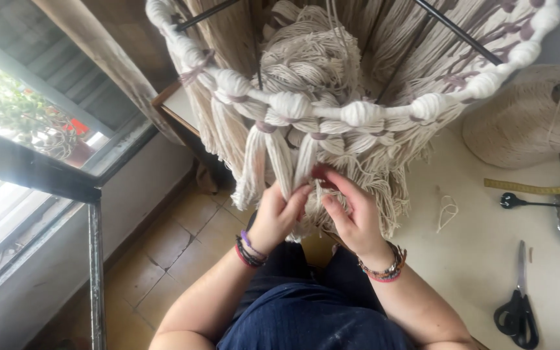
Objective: Tying decorative macrame knots on a large hanging rope structure
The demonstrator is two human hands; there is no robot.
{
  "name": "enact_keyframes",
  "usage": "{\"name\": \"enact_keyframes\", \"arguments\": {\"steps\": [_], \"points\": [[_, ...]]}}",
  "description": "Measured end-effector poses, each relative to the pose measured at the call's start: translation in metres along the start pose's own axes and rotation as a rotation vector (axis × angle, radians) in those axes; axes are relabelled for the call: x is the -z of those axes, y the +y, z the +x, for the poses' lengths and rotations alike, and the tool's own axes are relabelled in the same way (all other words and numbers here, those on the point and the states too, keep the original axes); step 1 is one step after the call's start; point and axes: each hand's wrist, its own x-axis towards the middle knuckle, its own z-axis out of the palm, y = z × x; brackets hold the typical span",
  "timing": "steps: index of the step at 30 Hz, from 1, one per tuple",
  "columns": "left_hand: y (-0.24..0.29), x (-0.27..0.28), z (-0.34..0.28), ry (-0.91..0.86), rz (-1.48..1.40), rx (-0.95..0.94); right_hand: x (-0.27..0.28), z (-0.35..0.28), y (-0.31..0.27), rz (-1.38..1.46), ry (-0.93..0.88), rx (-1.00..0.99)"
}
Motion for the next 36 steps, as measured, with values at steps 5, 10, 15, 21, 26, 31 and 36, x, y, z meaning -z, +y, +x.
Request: {"name": "enact_keyframes", "arguments": {"steps": [5,10,15,21,26,31,36], "points": [[0.004,-0.004,0.007,-0.084,-0.011,-0.069,-0.030,0.035,-0.017,0.267,-0.036,-0.163],[-0.048,0.001,0.006,-0.198,0.089,-0.048,-0.053,0.055,-0.044,0.269,0.002,-0.115],[0.026,0.032,0.018,-0.154,0.105,-0.184,-0.045,0.037,-0.001,-0.014,0.233,-0.174],[-0.041,0.011,0.033,0.074,0.052,-0.156,-0.054,0.039,-0.007,-0.413,0.288,0.019],[0.025,0.004,0.031,0.128,0.124,-0.234,-0.058,0.023,-0.004,-0.426,0.167,-0.044],[-0.007,0.000,0.011,-0.001,0.127,-0.279,-0.053,-0.047,0.093,-0.826,-0.118,0.081],[0.003,-0.003,0.010,-0.040,0.103,-0.141,-0.001,-0.053,0.026,-0.665,-0.013,-0.055]]}}
